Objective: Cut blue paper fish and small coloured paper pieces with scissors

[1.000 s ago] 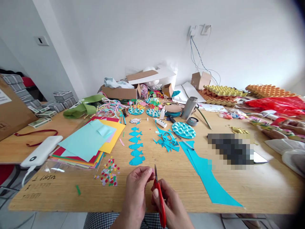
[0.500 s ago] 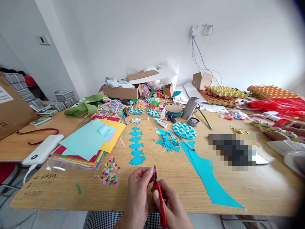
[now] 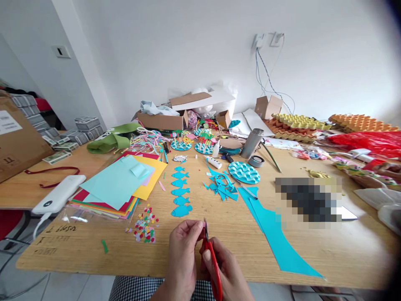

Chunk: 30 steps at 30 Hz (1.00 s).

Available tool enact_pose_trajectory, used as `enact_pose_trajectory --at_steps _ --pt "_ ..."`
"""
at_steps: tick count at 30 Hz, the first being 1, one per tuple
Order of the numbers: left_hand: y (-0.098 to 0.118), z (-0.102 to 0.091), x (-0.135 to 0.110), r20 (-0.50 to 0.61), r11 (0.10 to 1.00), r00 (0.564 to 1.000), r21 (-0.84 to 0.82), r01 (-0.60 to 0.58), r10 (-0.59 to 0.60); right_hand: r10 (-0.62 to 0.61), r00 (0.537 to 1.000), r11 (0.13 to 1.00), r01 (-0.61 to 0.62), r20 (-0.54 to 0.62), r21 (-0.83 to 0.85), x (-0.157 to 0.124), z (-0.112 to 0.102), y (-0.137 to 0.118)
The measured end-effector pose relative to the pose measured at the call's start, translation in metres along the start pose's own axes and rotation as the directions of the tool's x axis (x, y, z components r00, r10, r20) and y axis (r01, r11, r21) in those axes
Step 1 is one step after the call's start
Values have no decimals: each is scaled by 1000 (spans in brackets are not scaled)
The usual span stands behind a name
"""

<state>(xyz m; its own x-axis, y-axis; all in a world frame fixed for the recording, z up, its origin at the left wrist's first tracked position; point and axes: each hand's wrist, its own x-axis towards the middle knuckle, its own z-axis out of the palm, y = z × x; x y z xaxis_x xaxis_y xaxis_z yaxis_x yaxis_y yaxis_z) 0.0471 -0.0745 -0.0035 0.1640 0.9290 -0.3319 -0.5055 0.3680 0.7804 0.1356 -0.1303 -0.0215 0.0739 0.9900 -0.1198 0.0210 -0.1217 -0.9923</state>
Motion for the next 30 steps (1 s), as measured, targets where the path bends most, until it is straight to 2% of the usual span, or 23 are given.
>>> enact_pose_trajectory --at_steps 7,12,17,30 --pt "1 2 -2 14 998 999 -53 30 -29 14 1000 999 -14 7 44 -1 2 -2" --pt "0 2 -4 42 989 996 -124 78 -74 -49 999 997 50 -16 56 -1 4 -2" --pt "-1 0 -3 85 995 994 -73 67 -61 -26 999 999 27 -35 33 -1 4 1" --pt "-2 -1 -1 65 999 997 -30 35 -33 -17 1000 1000 17 -7 3 0 1 4"
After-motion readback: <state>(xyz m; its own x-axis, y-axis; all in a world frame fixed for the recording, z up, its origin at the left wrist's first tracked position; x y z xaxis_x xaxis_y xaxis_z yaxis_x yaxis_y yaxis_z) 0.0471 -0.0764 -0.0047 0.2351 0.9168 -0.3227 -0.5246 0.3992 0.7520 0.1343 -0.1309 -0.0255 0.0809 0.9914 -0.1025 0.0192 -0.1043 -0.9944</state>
